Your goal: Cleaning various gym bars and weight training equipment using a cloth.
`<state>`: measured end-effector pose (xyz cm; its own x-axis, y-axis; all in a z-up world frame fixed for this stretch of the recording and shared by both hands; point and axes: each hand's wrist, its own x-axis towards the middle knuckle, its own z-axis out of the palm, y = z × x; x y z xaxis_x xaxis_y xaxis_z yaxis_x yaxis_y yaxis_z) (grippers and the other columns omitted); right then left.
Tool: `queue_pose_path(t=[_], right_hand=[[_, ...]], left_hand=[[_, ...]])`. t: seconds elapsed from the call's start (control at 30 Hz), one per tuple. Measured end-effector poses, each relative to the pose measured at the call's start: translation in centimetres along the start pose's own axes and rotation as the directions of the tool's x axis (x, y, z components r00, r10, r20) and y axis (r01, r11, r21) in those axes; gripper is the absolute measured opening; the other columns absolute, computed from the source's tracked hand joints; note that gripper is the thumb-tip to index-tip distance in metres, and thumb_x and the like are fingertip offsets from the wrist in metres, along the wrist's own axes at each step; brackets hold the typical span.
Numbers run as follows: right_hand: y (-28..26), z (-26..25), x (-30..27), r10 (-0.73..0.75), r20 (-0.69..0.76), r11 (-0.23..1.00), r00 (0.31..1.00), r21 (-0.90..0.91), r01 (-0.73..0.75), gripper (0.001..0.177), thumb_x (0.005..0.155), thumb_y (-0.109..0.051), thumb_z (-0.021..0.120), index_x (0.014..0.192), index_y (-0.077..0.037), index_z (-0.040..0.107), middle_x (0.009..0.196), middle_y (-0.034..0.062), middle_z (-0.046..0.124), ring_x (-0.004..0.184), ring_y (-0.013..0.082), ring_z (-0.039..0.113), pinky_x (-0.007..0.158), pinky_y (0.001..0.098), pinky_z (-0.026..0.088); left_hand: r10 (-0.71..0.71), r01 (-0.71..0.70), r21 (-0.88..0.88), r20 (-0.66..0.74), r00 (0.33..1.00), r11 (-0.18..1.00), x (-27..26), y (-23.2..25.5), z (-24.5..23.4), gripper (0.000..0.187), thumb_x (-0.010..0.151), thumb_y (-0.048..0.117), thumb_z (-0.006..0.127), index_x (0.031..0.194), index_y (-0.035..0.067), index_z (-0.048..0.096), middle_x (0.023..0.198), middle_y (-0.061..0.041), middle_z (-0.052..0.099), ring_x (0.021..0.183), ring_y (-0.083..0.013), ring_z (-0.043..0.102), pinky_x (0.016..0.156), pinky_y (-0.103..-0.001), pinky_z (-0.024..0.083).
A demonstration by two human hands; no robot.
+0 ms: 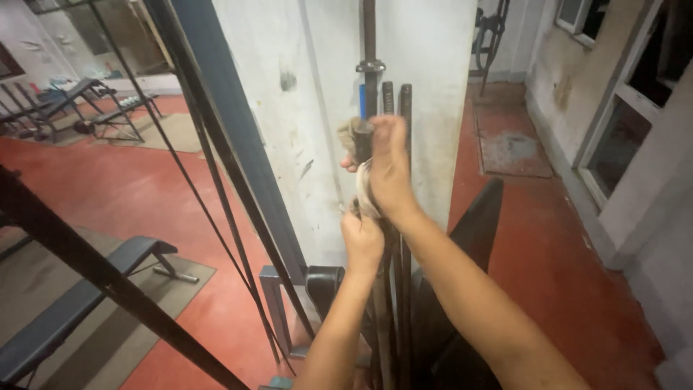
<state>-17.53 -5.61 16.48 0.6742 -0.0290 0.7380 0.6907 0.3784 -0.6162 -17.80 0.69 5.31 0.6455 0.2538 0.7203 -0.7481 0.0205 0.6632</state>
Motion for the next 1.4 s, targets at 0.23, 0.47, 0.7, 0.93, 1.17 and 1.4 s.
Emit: queue_pose_path(t=[0.23, 0.47, 0.7, 0.93, 1.17, 1.4], right_hand=[[3.3, -4.5, -2.6, -0.004, 0.302, 0.996, 0.953, -0.084, 0.031, 0.066, 0.103, -0.044, 0.063, 0.144, -0.002, 0.033, 0.136, 0.0113, 0.055, 0.121, 0.0188, 0.059, 0.102, 0.0348, 0.053], [2.4, -3.9, -2.0, 0.093, 0.313, 0.968, 0.945, -0.249, -0.013, 0.063, 0.080, -0.019, 0.089, 0.130, -0.003, 0.054, 0.121, 0.0066, 0.061, 0.113, 0.0136, 0.060, 0.100, 0.0310, 0.052], [1.7, -3.0, -2.7, 0.174, 0.201, 0.972, 0.964, -0.192, -0.136, 0.045, 0.080, -0.023, 0.090, 0.110, -0.006, 0.061, 0.093, 0.0011, 0.069, 0.086, 0.0085, 0.066, 0.077, 0.0252, 0.056], [-1.3, -0.4, 0.4, 0.190, 0.107, 0.979, 0.976, -0.099, -0.179, 0.039, 0.081, -0.023, 0.088, 0.103, -0.003, 0.062, 0.086, 0.0036, 0.070, 0.066, 0.0099, 0.064, 0.060, 0.0264, 0.054], [3.7, -1.8, -4.4, 0.122, 0.137, 0.987, 0.983, -0.117, -0.106, 0.041, 0.083, -0.025, 0.088, 0.107, -0.004, 0.061, 0.085, 0.0026, 0.070, 0.068, 0.0083, 0.063, 0.060, 0.0236, 0.053], [8.8, -2.3, -9.7, 0.194, 0.141, 0.980, 0.971, 0.011, -0.198, 0.041, 0.088, -0.029, 0.084, 0.112, -0.004, 0.063, 0.090, 0.0030, 0.070, 0.080, 0.0070, 0.066, 0.070, 0.0231, 0.055]], left_hand=[[-0.135, 0.135, -0.011, -0.027, 0.991, 0.991, 0.1, -3.4, -0.8, 0.046, 0.109, 0.034, 0.044, 0.107, -0.006, 0.067, 0.084, -0.010, 0.070, 0.077, -0.0145, 0.062, 0.066, -0.034, 0.051], [-0.013, 0.013, 0.042, -0.012, 1.000, 0.999, -0.6, -0.6, -0.6, 0.048, 0.113, 0.032, 0.041, 0.112, -0.010, 0.063, 0.097, -0.014, 0.074, 0.095, -0.0174, 0.068, 0.082, -0.035, 0.054], [-0.116, 0.117, -0.126, 0.013, 0.993, 0.985, -1.5, 0.5, -0.3, 0.048, 0.112, 0.030, 0.037, 0.114, -0.009, 0.063, 0.101, -0.012, 0.073, 0.096, -0.0149, 0.068, 0.081, -0.032, 0.054], [-0.006, 0.007, 0.115, -0.004, 1.000, 0.993, -2.2, -2.0, -1.1, 0.049, 0.110, 0.037, 0.045, 0.106, -0.008, 0.063, 0.071, -0.005, 0.061, 0.066, -0.0130, 0.054, 0.060, -0.032, 0.046], [-0.207, 0.207, -0.079, 0.014, 0.978, 0.975, -5.8, -5.3, -3.1, 0.051, 0.110, 0.039, 0.040, 0.097, -0.004, 0.062, 0.067, 0.001, 0.054, 0.057, -0.0100, 0.048, 0.050, -0.029, 0.036], [-0.335, 0.289, -0.180, -0.332, 0.882, 0.940, -4.5, -0.4, -3.4, 0.058, 0.111, 0.039, 0.031, 0.121, -0.007, 0.065, 0.112, -0.014, 0.074, 0.102, -0.0201, 0.071, 0.088, -0.030, 0.056]])
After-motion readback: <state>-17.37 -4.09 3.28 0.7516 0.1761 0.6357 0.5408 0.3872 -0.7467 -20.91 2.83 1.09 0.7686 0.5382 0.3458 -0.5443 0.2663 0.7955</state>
